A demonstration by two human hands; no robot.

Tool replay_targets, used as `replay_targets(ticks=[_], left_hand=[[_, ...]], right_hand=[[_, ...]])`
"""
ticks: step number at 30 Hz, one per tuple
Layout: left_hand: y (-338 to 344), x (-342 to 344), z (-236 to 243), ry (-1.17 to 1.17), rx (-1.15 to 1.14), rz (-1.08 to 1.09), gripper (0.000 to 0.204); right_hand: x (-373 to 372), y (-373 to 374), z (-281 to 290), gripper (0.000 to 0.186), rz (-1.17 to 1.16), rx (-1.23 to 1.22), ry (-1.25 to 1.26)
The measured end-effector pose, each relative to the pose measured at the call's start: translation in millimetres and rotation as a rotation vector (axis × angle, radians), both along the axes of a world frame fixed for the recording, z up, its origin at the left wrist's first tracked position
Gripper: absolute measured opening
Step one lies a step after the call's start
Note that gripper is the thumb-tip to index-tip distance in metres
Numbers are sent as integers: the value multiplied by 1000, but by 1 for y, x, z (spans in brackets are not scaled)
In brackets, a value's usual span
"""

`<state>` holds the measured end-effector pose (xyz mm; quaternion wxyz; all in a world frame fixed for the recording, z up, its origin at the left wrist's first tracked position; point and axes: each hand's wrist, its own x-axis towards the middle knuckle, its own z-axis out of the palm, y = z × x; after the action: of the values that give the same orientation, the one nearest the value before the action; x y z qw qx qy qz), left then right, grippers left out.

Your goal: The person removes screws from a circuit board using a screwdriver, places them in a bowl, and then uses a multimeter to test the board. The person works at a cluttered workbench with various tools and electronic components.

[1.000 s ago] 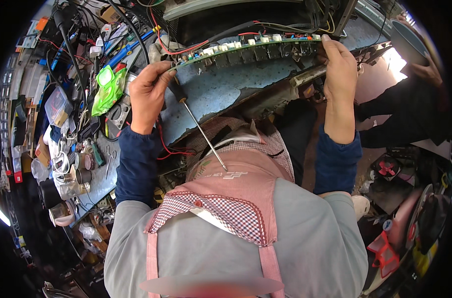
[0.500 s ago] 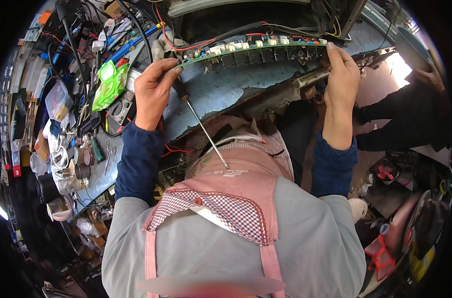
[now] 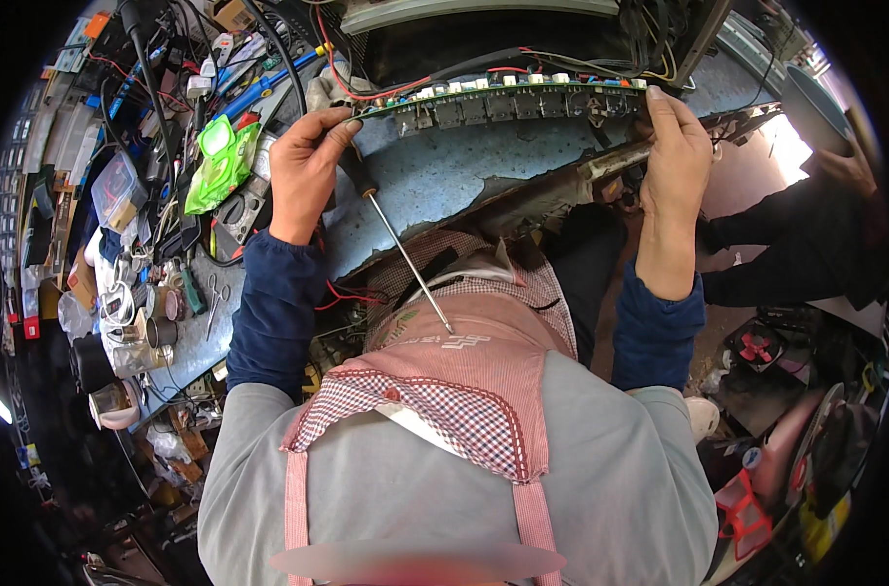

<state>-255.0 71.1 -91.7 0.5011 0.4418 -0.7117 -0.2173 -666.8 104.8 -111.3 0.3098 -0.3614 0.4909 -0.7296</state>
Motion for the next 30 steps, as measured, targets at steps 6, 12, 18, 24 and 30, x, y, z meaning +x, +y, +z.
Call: replay_targets(ticks=[6, 12, 18, 24, 30], left_hand=[[0, -1, 2, 1, -7, 4, 17], [-2, 1, 0, 2, -1, -11, 16], [16, 4, -6, -131, -100, -106, 18], [45, -1, -6, -345, -191, -166, 22], [51, -2, -11, -484, -208, -216, 24]], right_hand=[[2, -2, 1, 22, -12, -19, 9], [2, -4, 0, 26, -62, 3, 25], [-3, -5, -13, 15, -70, -28, 21], [-10, 1, -44, 18, -15, -21, 24], [-12, 4, -60, 23, -23, 27, 28]])
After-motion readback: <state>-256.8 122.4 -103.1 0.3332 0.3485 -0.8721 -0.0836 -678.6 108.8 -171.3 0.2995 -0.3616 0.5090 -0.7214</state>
